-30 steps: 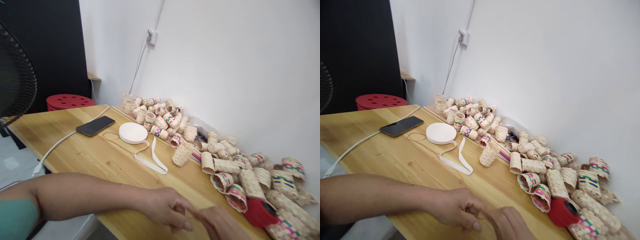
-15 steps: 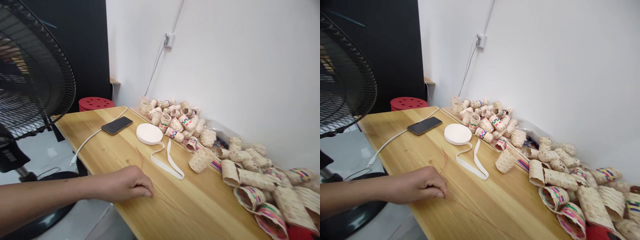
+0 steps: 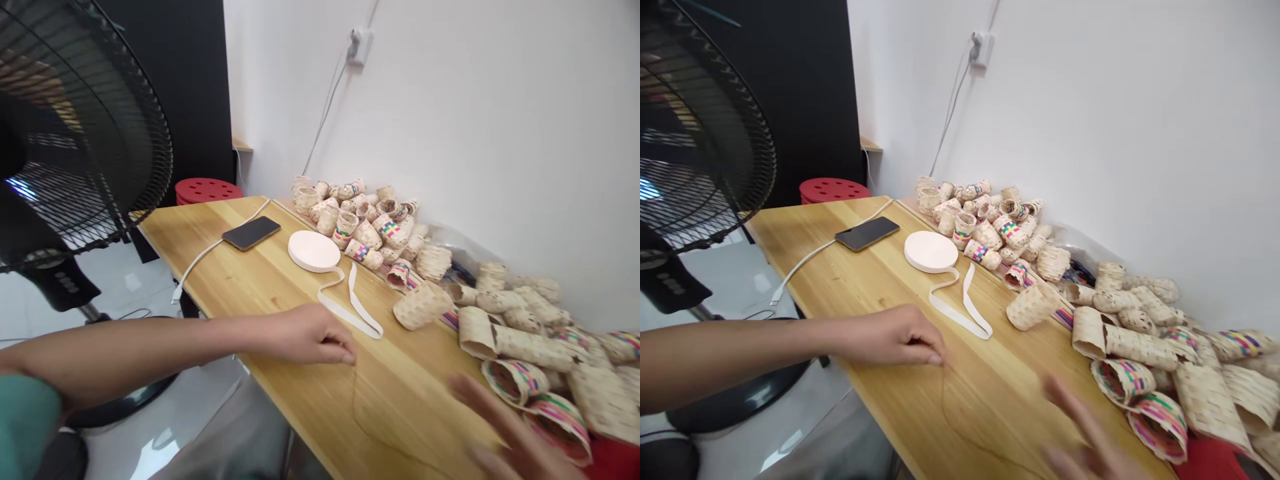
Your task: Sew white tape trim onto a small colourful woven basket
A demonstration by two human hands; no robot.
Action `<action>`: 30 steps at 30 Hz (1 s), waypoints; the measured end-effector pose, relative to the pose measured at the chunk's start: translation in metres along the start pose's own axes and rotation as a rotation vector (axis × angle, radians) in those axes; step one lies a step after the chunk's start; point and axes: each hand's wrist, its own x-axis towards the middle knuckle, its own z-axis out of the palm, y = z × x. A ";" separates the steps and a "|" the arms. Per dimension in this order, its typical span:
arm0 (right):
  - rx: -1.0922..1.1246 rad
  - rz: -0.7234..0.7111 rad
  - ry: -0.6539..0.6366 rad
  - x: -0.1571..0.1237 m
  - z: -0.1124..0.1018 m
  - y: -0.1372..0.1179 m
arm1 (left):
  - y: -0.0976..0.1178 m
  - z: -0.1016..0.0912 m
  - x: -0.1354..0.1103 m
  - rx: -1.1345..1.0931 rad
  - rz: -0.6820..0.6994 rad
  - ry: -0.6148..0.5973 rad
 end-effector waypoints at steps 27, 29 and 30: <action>-0.110 -0.158 -0.171 0.052 0.080 -0.044 | -0.059 0.026 0.108 -1.333 -0.358 0.020; -0.099 -0.138 -0.192 0.057 0.091 -0.040 | -0.062 0.027 0.106 -1.344 -0.350 0.042; -0.096 -0.125 -0.193 0.060 0.096 -0.038 | -0.064 0.027 0.105 -1.344 -0.347 0.057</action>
